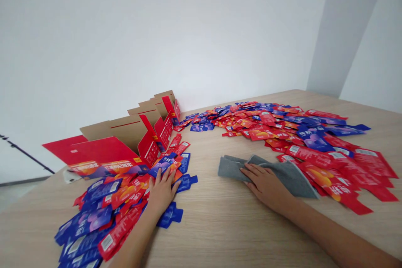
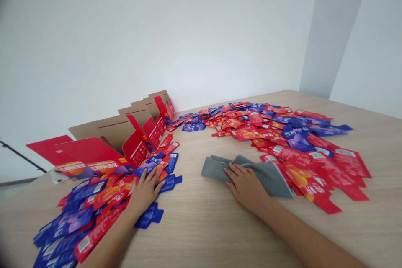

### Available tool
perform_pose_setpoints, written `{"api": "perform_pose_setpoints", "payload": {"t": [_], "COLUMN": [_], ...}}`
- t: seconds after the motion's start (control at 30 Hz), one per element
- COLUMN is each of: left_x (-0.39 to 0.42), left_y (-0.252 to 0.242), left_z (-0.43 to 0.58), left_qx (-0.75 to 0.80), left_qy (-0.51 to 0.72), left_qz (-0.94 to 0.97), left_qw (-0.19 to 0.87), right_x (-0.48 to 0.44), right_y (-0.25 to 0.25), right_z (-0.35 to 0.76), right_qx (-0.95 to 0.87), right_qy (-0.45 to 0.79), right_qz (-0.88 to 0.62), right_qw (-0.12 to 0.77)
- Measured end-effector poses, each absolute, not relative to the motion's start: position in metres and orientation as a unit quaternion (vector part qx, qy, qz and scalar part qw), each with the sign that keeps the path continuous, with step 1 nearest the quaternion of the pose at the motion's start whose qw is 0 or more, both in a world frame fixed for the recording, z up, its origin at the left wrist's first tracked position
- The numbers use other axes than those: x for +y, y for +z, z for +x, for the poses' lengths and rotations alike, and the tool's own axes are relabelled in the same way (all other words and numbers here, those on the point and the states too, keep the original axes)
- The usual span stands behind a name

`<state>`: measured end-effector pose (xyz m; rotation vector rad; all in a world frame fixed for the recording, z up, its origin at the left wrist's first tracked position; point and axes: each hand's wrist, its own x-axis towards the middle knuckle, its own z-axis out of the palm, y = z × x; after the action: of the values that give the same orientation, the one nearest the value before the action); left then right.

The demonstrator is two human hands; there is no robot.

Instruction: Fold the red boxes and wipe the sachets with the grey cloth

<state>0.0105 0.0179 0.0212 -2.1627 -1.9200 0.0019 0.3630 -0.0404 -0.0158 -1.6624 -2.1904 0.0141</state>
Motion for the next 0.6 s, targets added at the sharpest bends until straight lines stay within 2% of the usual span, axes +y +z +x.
{"api": "perform_pose_setpoints", "payload": {"t": [0.23,0.47,0.6], "left_x": [0.038,0.122,0.179], "left_y": [0.031,0.023,0.021], "left_z": [0.044,0.104,0.101], "left_qx": [-0.64,-0.643,-0.672], "left_qy": [-0.024,-0.062,-0.034], "left_qz": [-0.751,-0.762,-0.739], "left_qw": [0.16,0.046,0.035], "right_x": [-0.047,-0.051,-0.05], "right_y": [-0.001,-0.009,-0.009], "right_z": [0.36,0.355,0.353], "right_qx": [-0.787,-0.786,-0.781], "right_qy": [0.013,0.069,0.09], "right_qz": [-0.581,-0.581,-0.587], "right_qw": [0.208,0.2,0.191]}}
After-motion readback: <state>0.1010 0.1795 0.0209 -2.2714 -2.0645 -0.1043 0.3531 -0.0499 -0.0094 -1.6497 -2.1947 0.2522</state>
